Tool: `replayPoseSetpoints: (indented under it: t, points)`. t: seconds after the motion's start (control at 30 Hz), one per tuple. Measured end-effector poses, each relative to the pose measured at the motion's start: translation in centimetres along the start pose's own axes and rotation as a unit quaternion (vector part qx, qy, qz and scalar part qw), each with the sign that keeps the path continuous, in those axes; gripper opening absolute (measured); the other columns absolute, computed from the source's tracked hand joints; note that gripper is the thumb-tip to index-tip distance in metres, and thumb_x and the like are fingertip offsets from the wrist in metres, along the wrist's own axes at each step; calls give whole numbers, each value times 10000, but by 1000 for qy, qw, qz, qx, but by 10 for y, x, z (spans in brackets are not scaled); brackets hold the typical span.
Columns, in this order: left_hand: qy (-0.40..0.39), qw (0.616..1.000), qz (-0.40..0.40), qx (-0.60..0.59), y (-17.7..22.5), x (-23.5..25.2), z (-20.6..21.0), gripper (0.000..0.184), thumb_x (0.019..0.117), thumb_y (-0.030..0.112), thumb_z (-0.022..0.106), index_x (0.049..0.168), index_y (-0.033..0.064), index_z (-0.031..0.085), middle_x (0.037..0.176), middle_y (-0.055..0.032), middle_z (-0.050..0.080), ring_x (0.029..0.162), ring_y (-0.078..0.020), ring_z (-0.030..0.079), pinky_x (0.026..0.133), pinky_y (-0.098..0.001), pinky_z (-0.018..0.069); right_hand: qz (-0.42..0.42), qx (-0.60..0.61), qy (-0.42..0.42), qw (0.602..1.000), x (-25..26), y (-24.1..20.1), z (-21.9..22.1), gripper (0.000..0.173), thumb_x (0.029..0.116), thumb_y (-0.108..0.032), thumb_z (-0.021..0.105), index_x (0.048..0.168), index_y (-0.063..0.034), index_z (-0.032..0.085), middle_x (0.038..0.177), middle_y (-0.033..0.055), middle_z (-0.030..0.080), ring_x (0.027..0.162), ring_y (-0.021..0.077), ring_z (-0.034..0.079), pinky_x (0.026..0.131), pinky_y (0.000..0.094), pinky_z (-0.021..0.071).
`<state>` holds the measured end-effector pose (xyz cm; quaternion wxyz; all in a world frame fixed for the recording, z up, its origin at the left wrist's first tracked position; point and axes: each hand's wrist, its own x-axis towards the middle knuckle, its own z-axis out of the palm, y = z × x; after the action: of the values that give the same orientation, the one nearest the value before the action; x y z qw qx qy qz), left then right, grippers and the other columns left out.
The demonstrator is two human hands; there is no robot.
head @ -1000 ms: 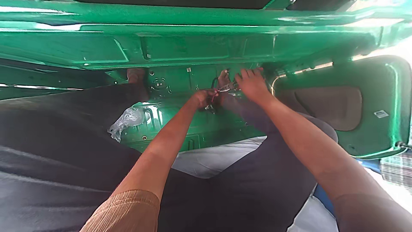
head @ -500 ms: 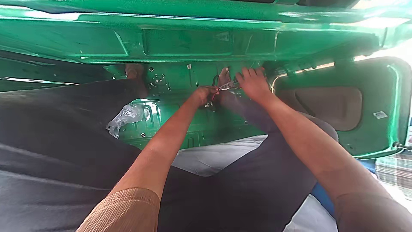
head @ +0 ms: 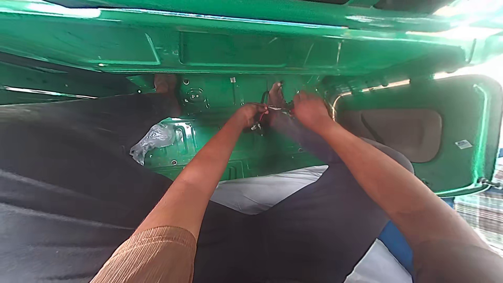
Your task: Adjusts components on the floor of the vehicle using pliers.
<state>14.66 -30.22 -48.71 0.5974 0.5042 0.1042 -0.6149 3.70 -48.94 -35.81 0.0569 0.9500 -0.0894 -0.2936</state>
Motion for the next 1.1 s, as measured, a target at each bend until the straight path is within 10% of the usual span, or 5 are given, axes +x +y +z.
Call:
replayPoseSetpoints:
  t: [0.5,0.6,0.77,0.97,1.1]
  points:
    - [56,989,95,96,0,-6,-2,112,926,-57,655,1005,-13,723,858,-39,692,726,-81,608,700,-256,521,106,255,-264,924,-17,-38,-26,564,951,-558,672,964,4,637,769,156,624,616,285,627,578,491,542]
    - [47,992,86,81,-7,-3,-4,122,948,-29,637,1033,-3,720,871,-33,687,744,-81,606,701,-260,511,164,493,-329,789,-23,-37,-12,472,1009,-474,638,1204,-49,577,768,103,619,489,197,582,461,369,549]
    - [22,996,81,5,-12,1,-5,158,975,-27,595,1109,-11,676,896,-45,662,752,-102,610,720,-282,541,140,763,-411,478,-31,-41,9,474,1067,-523,411,1055,-80,578,758,53,590,540,162,588,487,318,538]
    - [54,992,101,57,3,-5,-6,121,968,20,630,1048,22,721,833,-11,678,621,-47,537,555,-207,436,118,388,-260,876,-22,-31,-27,353,1029,-393,603,1087,-51,671,852,97,704,713,239,667,648,470,547]
    - [50,996,78,11,2,-2,-11,100,954,65,633,1020,41,705,786,-4,640,601,-71,531,548,-234,457,95,125,-157,975,-28,-35,-49,413,1026,-426,546,1066,-32,666,1034,240,681,1002,460,669,763,679,520]
